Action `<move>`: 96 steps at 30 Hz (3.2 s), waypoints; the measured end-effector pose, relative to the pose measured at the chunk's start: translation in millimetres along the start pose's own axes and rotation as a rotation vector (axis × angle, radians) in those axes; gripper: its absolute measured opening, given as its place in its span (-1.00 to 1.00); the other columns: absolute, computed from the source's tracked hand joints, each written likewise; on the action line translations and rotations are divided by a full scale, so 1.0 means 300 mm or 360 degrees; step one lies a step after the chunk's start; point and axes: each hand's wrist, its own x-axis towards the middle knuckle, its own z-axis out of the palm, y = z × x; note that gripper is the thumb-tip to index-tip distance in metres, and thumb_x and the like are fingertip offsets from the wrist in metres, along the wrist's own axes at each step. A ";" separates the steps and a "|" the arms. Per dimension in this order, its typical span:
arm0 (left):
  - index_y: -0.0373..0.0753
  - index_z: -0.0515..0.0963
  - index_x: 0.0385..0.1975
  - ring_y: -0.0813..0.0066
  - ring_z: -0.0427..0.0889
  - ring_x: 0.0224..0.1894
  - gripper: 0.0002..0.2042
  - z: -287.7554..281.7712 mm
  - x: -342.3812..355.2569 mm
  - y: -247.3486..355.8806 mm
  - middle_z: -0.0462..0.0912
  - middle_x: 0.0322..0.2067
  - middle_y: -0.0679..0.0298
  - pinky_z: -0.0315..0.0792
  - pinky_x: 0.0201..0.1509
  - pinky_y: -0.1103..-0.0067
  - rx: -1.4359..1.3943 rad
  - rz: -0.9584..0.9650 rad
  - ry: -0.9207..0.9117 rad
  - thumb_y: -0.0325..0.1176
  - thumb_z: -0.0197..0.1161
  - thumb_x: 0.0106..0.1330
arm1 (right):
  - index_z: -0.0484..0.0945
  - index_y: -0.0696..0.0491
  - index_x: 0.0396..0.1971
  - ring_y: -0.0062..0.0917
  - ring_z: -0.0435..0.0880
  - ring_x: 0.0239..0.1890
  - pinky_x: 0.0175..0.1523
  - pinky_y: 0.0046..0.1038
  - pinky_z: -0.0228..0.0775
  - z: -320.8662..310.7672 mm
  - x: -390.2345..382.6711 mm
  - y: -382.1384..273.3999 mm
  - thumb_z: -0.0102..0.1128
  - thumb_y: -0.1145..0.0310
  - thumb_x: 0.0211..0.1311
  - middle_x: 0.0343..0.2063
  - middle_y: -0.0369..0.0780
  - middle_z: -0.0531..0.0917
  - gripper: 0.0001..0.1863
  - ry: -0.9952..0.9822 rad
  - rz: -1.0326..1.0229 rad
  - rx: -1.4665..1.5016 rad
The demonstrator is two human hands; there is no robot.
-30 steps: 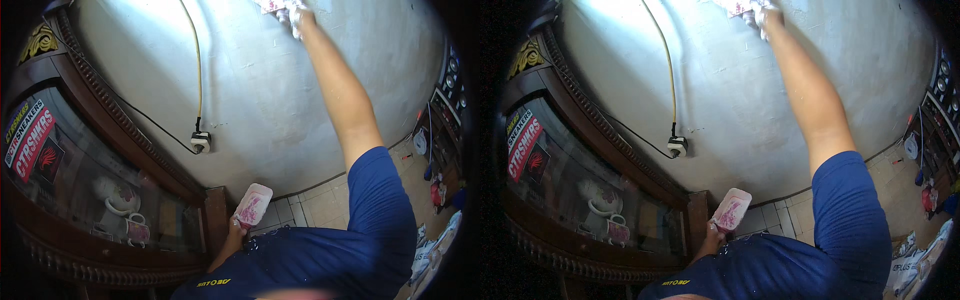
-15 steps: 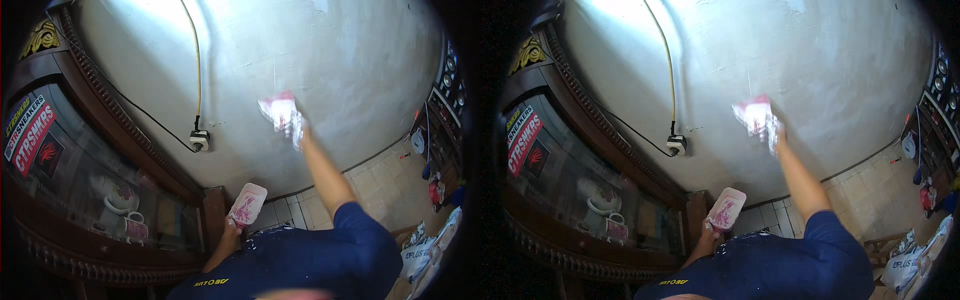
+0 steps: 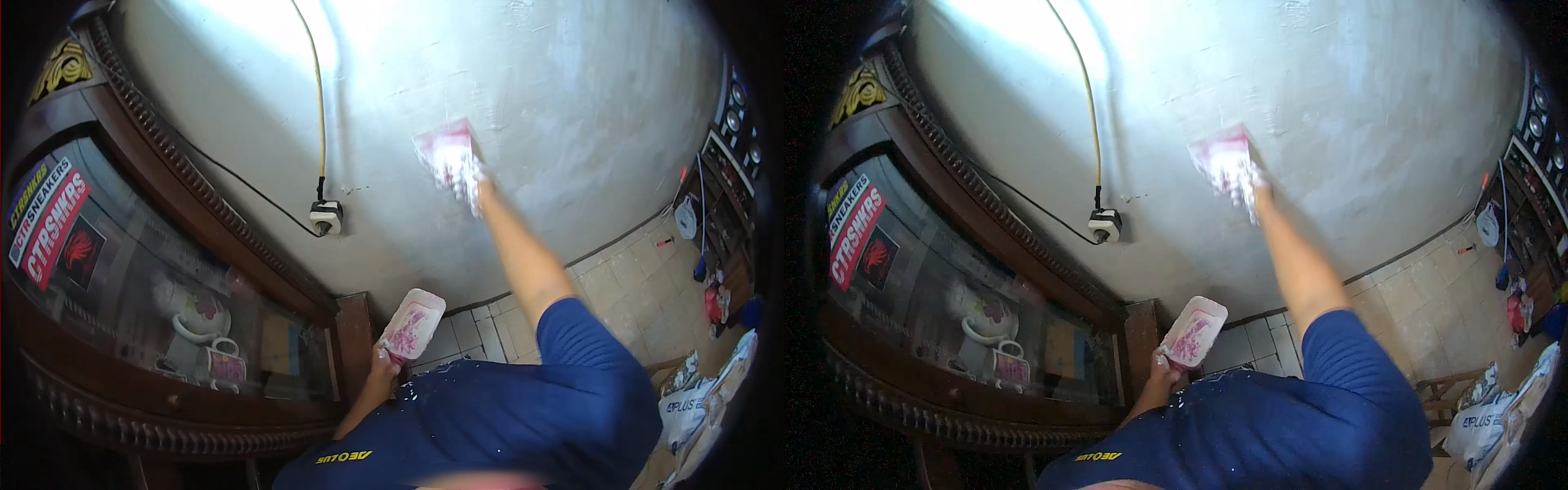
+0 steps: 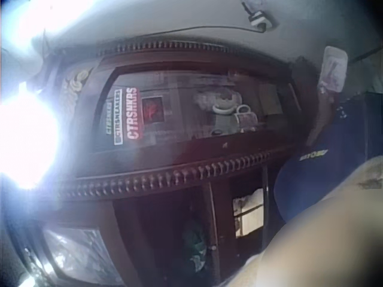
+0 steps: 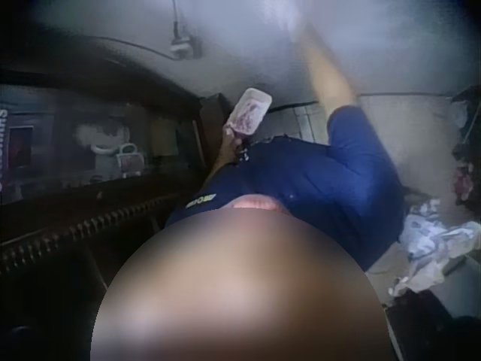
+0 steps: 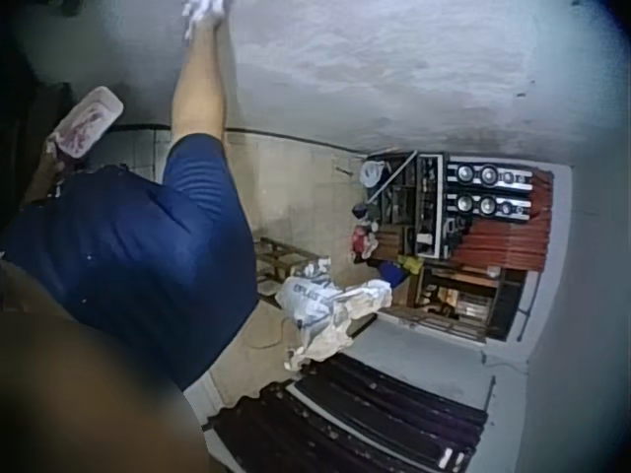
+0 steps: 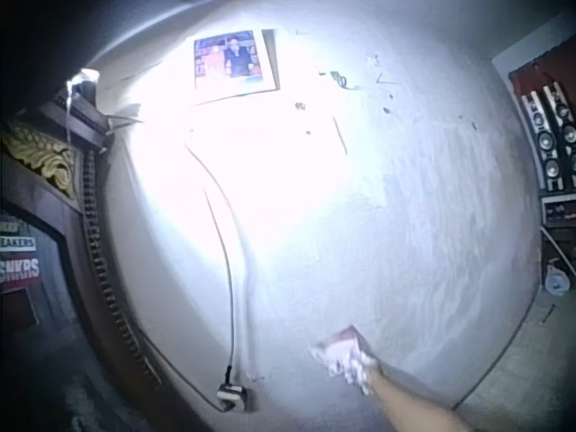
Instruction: The person applies plaster from a container onto an interior wall using a putty knife.
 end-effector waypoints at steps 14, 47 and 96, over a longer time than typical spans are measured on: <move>-0.26 0.28 0.14 0.13 0.49 0.04 -0.47 0.019 -0.035 0.027 0.43 0.07 0.09 0.38 0.11 0.18 -0.0098 -0.0021 0.0056 -0.20 -0.16 0.15 | 0.39 -0.02 0.00 -0.67 0.49 -0.66 -0.63 -0.66 0.33 0.600 -0.082 -0.685 -0.09 0.32 0.29 -0.49 -0.30 0.57 -0.70 0.0036 -0.0591 -0.0289; -0.27 0.24 0.18 0.17 0.48 0.06 -0.44 0.075 0.033 0.062 0.42 0.07 0.08 0.45 0.06 0.22 -0.0166 0.0272 -0.0275 -0.17 -0.05 0.15 | 0.39 -0.01 -0.49 -0.68 0.32 -0.68 -0.63 -0.66 0.21 0.359 -0.496 -0.377 -0.13 0.03 0.34 -0.69 -0.37 0.33 -0.64 -0.0661 0.0168 0.0847; -0.30 0.22 0.12 0.26 0.55 -0.05 -0.56 0.723 -0.024 0.270 0.46 -0.03 0.11 0.55 -0.04 0.36 -0.0207 0.0359 -0.0499 -0.46 0.00 0.18 | 0.60 0.10 -0.25 -0.27 0.57 -0.05 0.07 -0.22 0.37 0.170 -0.821 -0.248 0.22 0.42 -0.11 -0.14 -0.13 0.60 -0.68 -0.0572 -0.2043 -0.2723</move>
